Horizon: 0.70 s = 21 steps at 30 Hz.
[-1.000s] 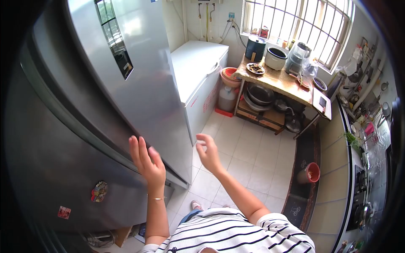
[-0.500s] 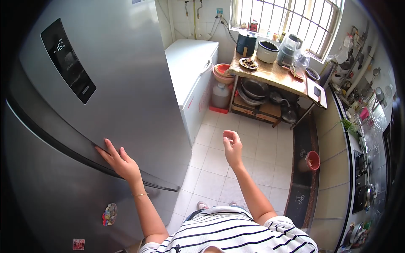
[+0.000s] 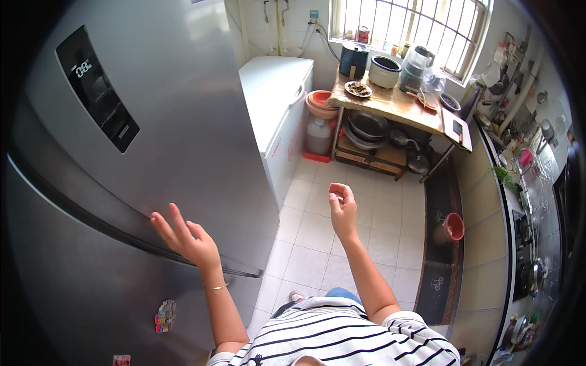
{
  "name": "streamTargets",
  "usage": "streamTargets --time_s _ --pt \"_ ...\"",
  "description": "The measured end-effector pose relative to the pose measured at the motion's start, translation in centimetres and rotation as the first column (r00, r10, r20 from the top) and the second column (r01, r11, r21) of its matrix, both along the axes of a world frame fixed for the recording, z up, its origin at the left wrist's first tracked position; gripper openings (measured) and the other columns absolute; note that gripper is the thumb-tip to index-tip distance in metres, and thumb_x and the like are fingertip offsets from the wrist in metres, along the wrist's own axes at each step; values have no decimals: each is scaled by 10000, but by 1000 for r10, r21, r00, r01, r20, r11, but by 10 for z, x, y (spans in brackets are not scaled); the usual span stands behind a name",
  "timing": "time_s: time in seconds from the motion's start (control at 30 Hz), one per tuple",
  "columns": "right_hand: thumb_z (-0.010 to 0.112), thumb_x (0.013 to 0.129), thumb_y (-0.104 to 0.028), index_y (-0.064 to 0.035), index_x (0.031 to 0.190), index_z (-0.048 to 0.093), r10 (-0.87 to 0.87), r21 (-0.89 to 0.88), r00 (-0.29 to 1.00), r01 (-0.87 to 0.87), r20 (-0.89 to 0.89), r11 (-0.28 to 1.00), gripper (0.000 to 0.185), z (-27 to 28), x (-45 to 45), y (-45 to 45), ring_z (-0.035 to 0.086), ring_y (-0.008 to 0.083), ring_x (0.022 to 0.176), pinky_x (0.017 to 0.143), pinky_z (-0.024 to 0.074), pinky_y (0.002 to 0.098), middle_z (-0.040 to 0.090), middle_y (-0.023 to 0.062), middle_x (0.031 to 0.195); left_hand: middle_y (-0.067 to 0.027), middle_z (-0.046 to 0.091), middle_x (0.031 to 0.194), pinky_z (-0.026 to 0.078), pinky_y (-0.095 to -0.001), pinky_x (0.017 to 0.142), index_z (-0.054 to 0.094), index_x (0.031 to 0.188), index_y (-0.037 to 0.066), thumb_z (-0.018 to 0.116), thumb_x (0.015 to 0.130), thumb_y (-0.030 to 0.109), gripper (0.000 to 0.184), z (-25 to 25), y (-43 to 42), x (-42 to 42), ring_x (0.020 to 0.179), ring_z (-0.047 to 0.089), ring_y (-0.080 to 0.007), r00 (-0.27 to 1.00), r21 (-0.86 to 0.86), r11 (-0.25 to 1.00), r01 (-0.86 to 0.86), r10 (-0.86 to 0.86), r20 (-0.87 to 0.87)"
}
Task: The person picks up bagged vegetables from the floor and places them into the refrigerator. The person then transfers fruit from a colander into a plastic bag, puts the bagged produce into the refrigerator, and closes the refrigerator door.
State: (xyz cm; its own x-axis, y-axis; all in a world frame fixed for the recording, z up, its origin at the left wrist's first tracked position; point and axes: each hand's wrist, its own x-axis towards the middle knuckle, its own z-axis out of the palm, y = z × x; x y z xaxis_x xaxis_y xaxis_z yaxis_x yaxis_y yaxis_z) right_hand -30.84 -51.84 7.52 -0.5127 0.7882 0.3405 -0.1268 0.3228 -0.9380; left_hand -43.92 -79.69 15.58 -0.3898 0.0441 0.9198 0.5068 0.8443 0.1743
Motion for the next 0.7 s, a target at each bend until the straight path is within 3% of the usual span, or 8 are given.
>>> streamTargets --time_s 0.17,0.27,0.47,0.7 --pt "525 889 -60 -8 1078 582 -59 -27 998 59 4 998 204 -9 9 9 591 152 970 833 463 274 629 76 1020 -123 458 1391 327 -434 1061 569 1239 52 522 844 -36 407 -8 32 19 1312 402 -313 966 44 968 245 -248 69" --pt "539 874 -69 4 1061 584 -108 -33 994 109 27 994 206 -13 23 21 595 186 966 806 484 306 614 104 1029 -74 618 1188 407 -401 984 643 1058 30 522 835 -65 270 -19 56 24 1187 515 -277 884 98 903 418 -429 184" --pt "494 886 -44 -11 1023 605 -259 -107 965 253 -48 962 179 -21 52 67 596 149 911 821 463 276 637 67 947 -46 663 1028 420 -378 928 661 916 66 551 766 -73 232 -27 122 30 1055 575 -255 755 240 792 562 -609 244" --pt "475 898 -20 12 1028 581 -311 -193 949 295 -55 936 171 -43 52 161 583 146 934 888 461 273 619 76 980 -59 665 995 410 -370 931 657 879 68 557 772 -55 191 -45 236 21 1035 582 -250 628 272 703 657 -710 317"
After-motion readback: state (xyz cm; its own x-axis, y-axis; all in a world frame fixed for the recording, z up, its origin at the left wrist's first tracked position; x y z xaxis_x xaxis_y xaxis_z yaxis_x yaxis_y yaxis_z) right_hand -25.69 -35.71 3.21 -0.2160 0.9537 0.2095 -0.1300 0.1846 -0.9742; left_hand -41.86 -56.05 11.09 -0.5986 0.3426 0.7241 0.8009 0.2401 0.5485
